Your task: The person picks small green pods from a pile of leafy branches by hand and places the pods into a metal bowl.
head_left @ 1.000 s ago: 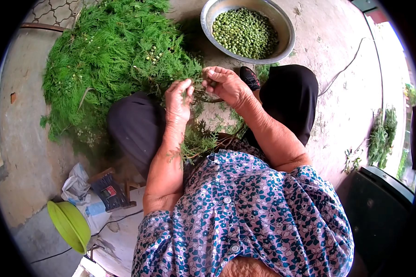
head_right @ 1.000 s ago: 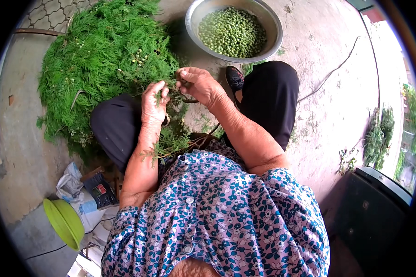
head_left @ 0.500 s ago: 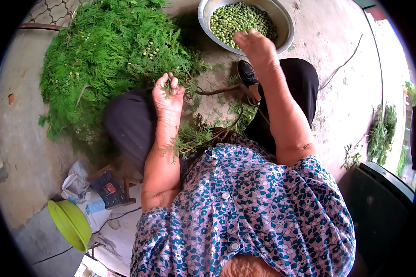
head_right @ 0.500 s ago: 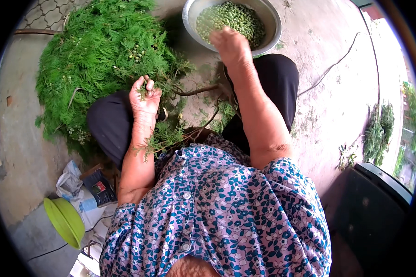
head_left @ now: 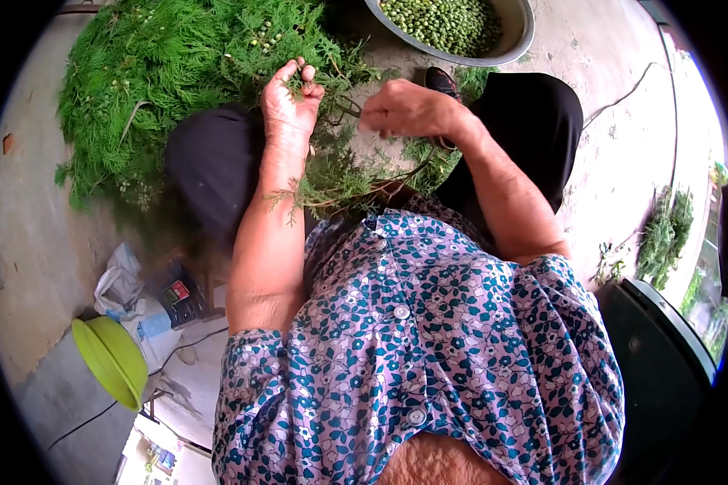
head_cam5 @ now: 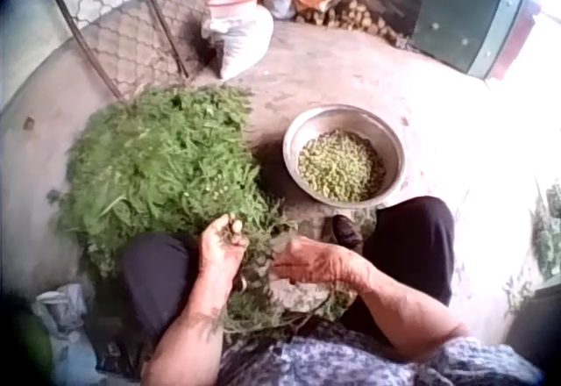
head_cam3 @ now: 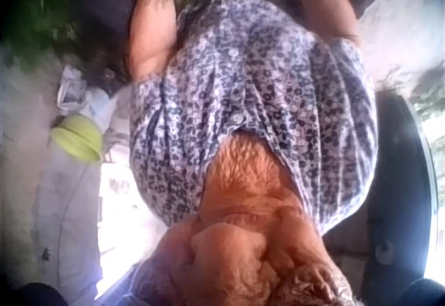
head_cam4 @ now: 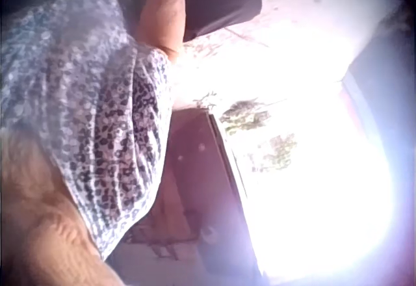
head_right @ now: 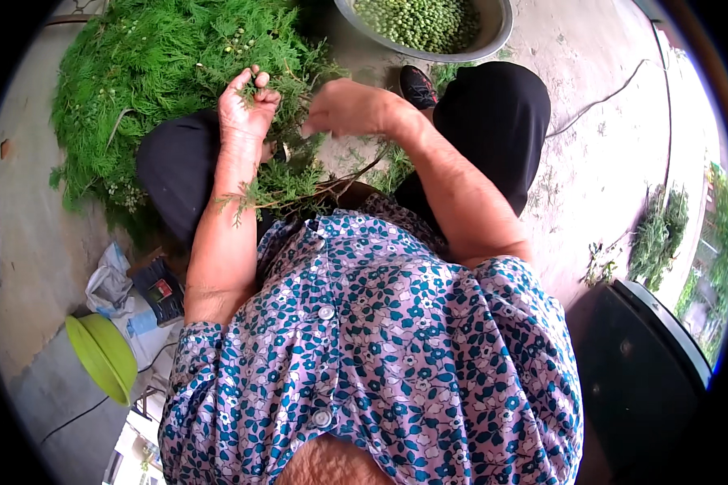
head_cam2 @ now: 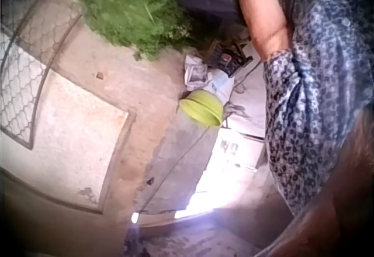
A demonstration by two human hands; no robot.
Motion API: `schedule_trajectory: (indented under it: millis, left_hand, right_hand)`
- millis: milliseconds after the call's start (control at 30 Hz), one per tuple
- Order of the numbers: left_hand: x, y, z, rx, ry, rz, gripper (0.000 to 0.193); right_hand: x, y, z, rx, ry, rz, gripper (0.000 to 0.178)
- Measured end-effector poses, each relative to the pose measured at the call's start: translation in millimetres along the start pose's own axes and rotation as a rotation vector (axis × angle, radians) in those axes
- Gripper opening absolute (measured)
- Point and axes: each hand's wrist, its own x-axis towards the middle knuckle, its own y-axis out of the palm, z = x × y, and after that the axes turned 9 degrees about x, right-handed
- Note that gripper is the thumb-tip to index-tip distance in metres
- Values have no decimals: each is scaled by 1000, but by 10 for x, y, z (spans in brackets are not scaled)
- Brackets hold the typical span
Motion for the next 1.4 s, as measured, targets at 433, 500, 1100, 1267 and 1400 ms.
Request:
schedule_trajectory:
  millis: [433,500,1100,1267,1400]
  left_hand:
    - [35,-8,-14,231,63,-8,11]
    - [50,-38,1,166,36,-69,10]
    - [-42,30,109,302,15,87,8]
    - [-241,178,232,550,163,73,8]
    - [-335,291,496,854,223,48,14]
  right_hand:
    - [-566,-56,81,870,14,-399,9]
    - [-552,-75,-30,956,60,-461,11]
    - [-148,515,-431,185,-212,-364,27]
    - [151,391,-676,-263,204,-494,30]
    - [322,546,-880,-366,363,-247,38]
